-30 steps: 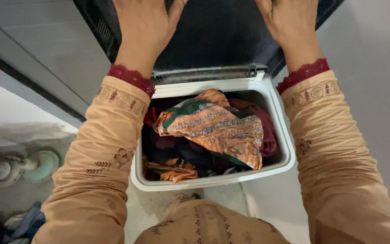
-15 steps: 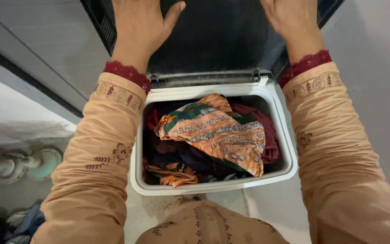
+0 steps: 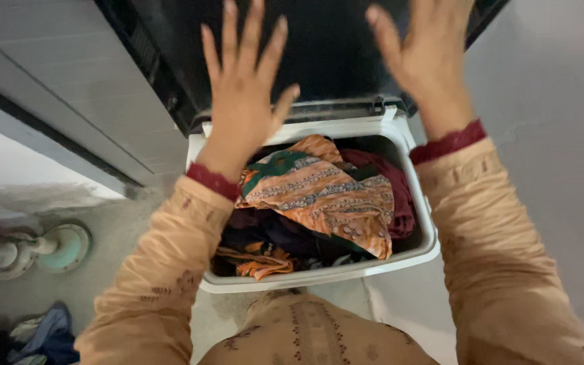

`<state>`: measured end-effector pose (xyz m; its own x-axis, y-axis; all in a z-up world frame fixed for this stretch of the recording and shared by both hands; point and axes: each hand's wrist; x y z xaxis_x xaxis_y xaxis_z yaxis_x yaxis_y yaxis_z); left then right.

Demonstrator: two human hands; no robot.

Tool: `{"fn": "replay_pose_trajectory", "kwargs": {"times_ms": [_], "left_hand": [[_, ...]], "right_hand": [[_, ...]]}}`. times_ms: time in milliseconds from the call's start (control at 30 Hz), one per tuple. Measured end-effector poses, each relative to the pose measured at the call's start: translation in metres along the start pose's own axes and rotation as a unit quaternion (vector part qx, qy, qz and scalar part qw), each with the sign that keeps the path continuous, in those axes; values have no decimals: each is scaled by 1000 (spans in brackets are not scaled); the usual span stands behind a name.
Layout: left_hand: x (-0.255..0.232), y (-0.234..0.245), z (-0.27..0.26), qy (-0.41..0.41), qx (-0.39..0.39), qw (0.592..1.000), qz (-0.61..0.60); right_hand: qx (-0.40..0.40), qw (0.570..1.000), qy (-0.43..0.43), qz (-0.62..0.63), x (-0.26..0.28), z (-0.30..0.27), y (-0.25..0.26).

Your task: The person loads various pieces of clothing from a bed into a top-loading washing machine. They pick up items one by one, place them into the machine, and occasionally adjust the pile. The person closes the lid and briefly interacts with the control panel before reopening it to add more clothes.

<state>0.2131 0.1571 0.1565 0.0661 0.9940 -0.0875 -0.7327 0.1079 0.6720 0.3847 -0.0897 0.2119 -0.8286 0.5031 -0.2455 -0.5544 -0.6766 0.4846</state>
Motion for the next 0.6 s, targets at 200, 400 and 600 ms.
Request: {"fn": "replay_pose_trajectory", "kwargs": {"times_ms": [200, 400, 600], "left_hand": [[-32, -49, -67, 78, 298, 950, -52], [-31, -80, -87, 118, 504, 854, -47], [-35, -95, -93, 60, 480, 873, -60]], "right_hand": [[197, 965, -70, 156, 45, -58, 17], [559, 794, -193, 143, 94, -115, 17], [610, 752, -234, 80, 122, -135, 5]]}}
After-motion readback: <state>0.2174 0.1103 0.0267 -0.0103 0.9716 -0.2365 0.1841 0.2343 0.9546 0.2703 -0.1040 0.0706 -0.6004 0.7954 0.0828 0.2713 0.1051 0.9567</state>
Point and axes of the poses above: each hand's wrist, its own z-axis towards the middle knuckle, its own y-axis out of the back of the hand, x = y × z, and after that the axes turned 3 degrees about y, right-handed
